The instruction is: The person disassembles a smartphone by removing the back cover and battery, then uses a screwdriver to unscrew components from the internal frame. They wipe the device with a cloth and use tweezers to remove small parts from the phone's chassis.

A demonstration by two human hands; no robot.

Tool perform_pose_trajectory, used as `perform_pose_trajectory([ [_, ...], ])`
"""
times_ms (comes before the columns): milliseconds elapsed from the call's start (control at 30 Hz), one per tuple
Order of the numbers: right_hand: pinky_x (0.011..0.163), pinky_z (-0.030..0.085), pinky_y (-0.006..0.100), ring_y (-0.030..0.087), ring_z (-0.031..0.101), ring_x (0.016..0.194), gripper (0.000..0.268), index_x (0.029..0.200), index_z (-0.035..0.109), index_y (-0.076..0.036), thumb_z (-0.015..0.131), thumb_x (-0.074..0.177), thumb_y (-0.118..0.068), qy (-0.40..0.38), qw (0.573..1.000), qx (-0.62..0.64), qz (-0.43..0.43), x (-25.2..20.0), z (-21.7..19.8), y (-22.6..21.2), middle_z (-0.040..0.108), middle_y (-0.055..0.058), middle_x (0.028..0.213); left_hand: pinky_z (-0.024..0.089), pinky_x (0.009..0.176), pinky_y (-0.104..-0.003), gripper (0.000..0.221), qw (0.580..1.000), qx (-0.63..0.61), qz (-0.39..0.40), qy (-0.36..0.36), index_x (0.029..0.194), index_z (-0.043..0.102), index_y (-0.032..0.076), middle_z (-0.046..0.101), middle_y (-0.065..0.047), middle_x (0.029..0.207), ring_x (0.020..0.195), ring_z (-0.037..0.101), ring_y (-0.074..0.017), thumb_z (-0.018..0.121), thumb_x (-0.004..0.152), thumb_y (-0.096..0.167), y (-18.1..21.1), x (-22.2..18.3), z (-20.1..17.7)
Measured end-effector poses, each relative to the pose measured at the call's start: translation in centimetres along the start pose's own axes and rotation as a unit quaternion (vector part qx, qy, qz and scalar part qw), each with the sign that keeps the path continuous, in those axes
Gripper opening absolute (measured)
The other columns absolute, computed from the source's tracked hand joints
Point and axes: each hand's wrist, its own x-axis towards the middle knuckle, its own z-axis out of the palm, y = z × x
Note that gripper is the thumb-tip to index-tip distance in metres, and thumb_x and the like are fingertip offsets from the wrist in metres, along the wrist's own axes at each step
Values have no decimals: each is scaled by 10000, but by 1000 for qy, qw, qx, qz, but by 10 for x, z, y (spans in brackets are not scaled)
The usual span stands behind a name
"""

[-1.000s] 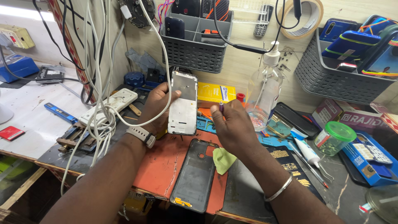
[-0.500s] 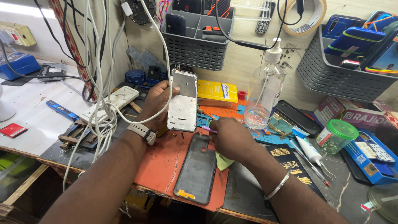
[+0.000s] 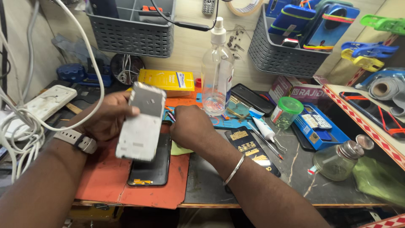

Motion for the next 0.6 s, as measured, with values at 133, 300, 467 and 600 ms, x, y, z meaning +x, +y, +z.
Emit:
perform_pose_trajectory([
  [133,865,560,502,404,698,973,240,968,724,-24,687,800,-191,-52,998,-33,19,-1,-8,-2,719,235,1001,628,851,-347,637,993,49,-105,-32,1335,514,-44,752,-121,1075,925,764,-186,728,740,34,-8,-2,1],
  [300,853,563,506,404,704,958,223,965,739,-40,668,824,-197,-56,997,-45,12,-2,-5,0,726,232,994,556,552,-217,734,989,40,-75,-123,1503,428,1,679,-4,816,657,670,-72,823,890,87,-20,2,-18],
  [467,822,563,509,404,705,928,253,960,729,-36,692,838,-255,-32,999,-37,-6,-5,-8,0,717,230,948,419,304,-264,828,971,181,-157,2,1488,459,185,537,0,480,317,482,-90,780,730,282,-10,0,3],
  [600,816,561,503,397,706,909,262,935,732,-33,727,783,-246,7,1000,-14,-11,-7,-15,-4,725,214,915,445,328,-309,730,962,181,-205,20,1425,488,143,571,-54,503,341,542,-162,768,769,294,2,-3,18],
])
